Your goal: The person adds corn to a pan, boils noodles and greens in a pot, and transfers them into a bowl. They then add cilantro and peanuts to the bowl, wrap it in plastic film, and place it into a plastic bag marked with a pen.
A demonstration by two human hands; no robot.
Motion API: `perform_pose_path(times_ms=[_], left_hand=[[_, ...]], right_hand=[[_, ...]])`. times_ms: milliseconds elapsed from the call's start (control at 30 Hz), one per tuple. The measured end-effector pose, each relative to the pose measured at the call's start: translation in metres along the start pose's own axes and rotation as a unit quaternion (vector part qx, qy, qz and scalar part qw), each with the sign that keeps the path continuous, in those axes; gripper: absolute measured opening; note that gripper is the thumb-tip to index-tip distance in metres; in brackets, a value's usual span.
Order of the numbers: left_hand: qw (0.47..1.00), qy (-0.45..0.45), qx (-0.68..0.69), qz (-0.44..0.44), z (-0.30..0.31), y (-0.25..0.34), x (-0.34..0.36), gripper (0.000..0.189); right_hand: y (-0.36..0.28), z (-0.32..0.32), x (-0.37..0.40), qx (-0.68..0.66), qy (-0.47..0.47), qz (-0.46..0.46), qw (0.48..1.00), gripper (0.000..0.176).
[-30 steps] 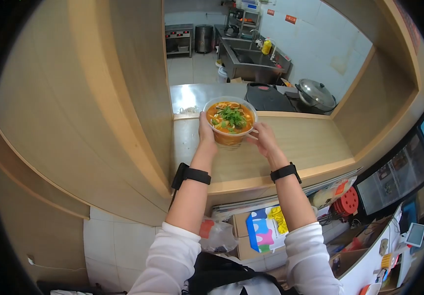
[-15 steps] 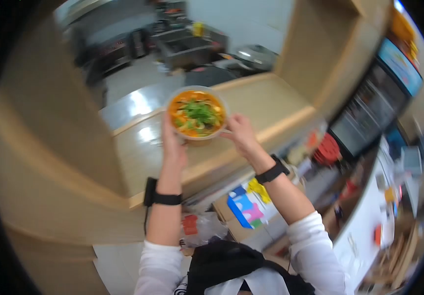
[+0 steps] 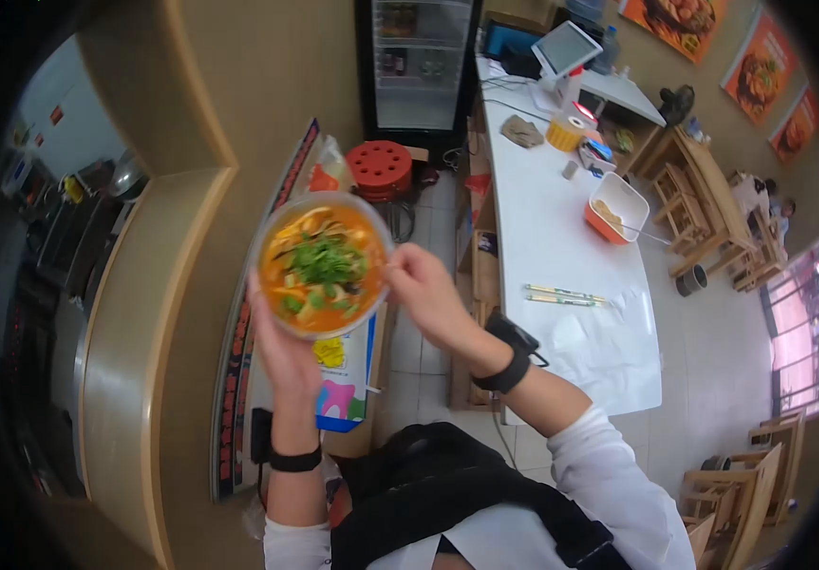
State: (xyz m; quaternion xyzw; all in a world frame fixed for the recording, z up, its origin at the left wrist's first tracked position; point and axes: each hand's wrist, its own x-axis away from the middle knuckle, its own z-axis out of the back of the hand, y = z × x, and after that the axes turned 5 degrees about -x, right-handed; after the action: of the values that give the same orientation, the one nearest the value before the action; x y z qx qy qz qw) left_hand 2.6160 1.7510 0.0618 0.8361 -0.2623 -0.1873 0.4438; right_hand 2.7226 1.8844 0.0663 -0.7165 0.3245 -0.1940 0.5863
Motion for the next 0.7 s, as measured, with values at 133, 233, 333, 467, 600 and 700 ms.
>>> perform_pose_path(times_ms=[133, 233, 333, 467, 600, 700], left_hand=[[0.994, -0.074, 0.043, 0.068, -0.074, -0.07, -0.027, 0.053], [0.978, -0.141, 0.075, 0.132, -0.113, -0.129, -0.054, 0.053], [0.965, -0.186, 0.072, 0.173, -0.15, -0.176, -0.074, 0.051], [0.928, -0.263, 0.086, 0.25, -0.183, -0.234, -0.106, 0.05], [0.893, -0.332, 0.046, 0.3, -0.207, -0.287, -0.134, 0.05], [0.873, -0.345, 0.003, 0.343, -0.218, -0.312, -0.144, 0.051]], right_hand=[[-0.008, 0.097, 0.003, 0.017, 0.11, -0.009, 0.994, 0.013], [0.004, 0.164, 0.001, 0.038, 0.171, -0.022, 0.984, 0.009], [0.006, 0.202, -0.002, 0.001, 0.275, -0.017, 0.961, 0.011], [0.026, 0.247, -0.01, -0.031, 0.35, -0.008, 0.936, 0.012], [0.056, 0.283, -0.015, -0.051, 0.427, -0.008, 0.903, 0.011], [0.065, 0.297, -0.018, -0.058, 0.47, -0.016, 0.88, 0.01]])
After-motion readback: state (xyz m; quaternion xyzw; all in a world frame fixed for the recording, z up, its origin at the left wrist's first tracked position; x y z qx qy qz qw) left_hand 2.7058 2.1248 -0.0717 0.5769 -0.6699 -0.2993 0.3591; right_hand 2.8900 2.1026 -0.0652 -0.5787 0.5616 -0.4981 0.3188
